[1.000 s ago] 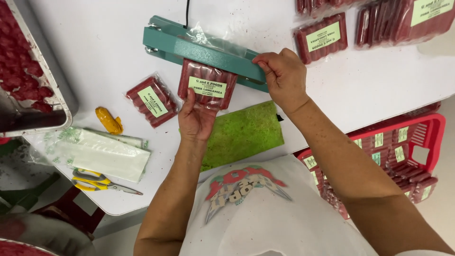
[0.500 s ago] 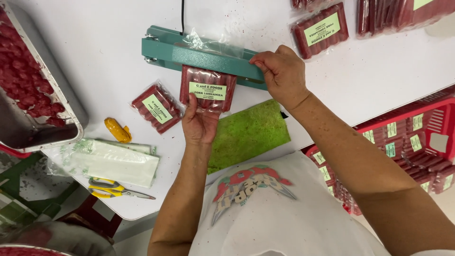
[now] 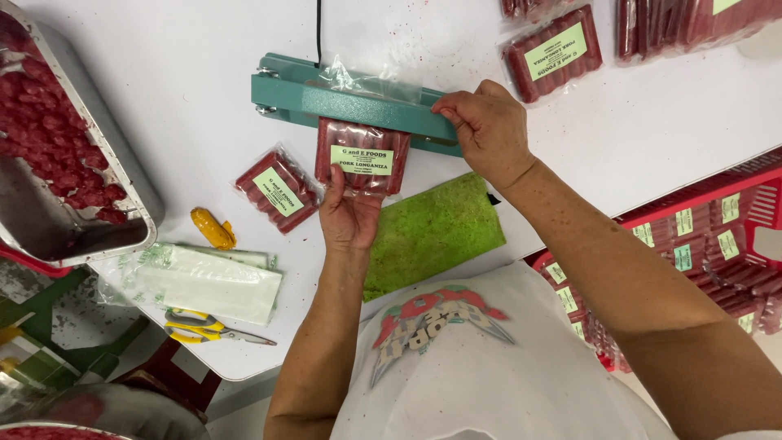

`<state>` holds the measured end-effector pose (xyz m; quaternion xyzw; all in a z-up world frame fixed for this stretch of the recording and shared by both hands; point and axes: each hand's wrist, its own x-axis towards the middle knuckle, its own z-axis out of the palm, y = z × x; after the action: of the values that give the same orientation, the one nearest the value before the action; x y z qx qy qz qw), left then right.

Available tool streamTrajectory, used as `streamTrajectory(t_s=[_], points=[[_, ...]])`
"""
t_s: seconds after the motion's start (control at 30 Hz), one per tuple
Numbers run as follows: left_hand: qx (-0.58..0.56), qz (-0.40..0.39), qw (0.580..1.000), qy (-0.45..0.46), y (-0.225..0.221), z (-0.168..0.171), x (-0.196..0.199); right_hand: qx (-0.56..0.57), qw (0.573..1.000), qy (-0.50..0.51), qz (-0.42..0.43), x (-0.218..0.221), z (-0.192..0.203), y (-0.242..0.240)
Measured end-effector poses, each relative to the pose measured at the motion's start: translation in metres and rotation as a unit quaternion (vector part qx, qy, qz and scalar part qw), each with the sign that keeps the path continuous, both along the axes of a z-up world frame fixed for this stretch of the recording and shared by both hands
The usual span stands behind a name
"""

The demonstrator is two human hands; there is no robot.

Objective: The person repeatedly picks up vacuum-sealed packages of red meat from a red basket, places them under a heat sealer to seal the plastic, and then places the sealed packages onto a white table. The process is repeated for multiple packages throughout the clip.

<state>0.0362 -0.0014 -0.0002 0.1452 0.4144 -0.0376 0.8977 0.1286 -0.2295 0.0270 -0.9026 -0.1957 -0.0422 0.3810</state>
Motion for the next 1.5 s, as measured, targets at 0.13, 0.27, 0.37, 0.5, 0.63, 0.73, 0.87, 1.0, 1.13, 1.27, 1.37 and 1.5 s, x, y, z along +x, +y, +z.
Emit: streamTrajectory(t_s=[0.13,0.27,0.37,0.5,0.63,0.73,0.87,1.0,1.13,1.27,1.37,1.5], points=[[-0.003,0.004,1.0,-0.004,0.001,-0.008,-0.002,0.018,1.0,0.003,0.004,0.002,0.008,0.003],[0.015,-0.025,1.0,-0.01,0.003,-0.021,-0.005,0.05,0.998,0.01,-0.029,0.004,0.017,0.007],[0.015,-0.025,0.999,-0.012,0.004,-0.019,-0.005,0.052,0.998,0.008,-0.029,0.003,0.017,0.008],[0.011,-0.028,0.999,-0.015,0.005,-0.021,-0.004,0.047,0.998,0.009,-0.029,0.003,0.018,0.008],[0.016,-0.027,0.999,-0.017,0.004,-0.024,-0.005,0.05,0.998,0.008,-0.029,0.003,0.017,0.008],[0.012,-0.024,0.999,-0.018,0.004,-0.025,-0.006,0.051,0.998,0.009,-0.028,0.002,0.017,0.008],[0.004,-0.017,1.0,-0.022,0.004,-0.027,-0.008,0.042,0.999,0.009,-0.029,0.002,0.014,0.006],[0.014,-0.017,0.999,-0.025,0.003,-0.013,-0.004,0.032,0.999,0.016,-0.027,0.002,0.008,0.004],[0.02,-0.017,0.999,-0.042,0.004,-0.039,-0.008,0.014,0.999,0.032,-0.029,0.0,0.015,0.003],[0.017,-0.026,0.998,-0.058,0.012,-0.051,-0.023,-0.047,0.99,0.13,-0.036,-0.001,0.053,0.003],[0.002,-0.048,0.992,-0.113,0.018,0.004,-0.032,-0.078,0.996,0.045,0.021,-0.003,0.109,0.016],[0.039,-0.118,0.985,-0.12,0.017,0.096,-0.027,0.053,0.997,0.003,0.06,-0.044,0.134,0.051]])
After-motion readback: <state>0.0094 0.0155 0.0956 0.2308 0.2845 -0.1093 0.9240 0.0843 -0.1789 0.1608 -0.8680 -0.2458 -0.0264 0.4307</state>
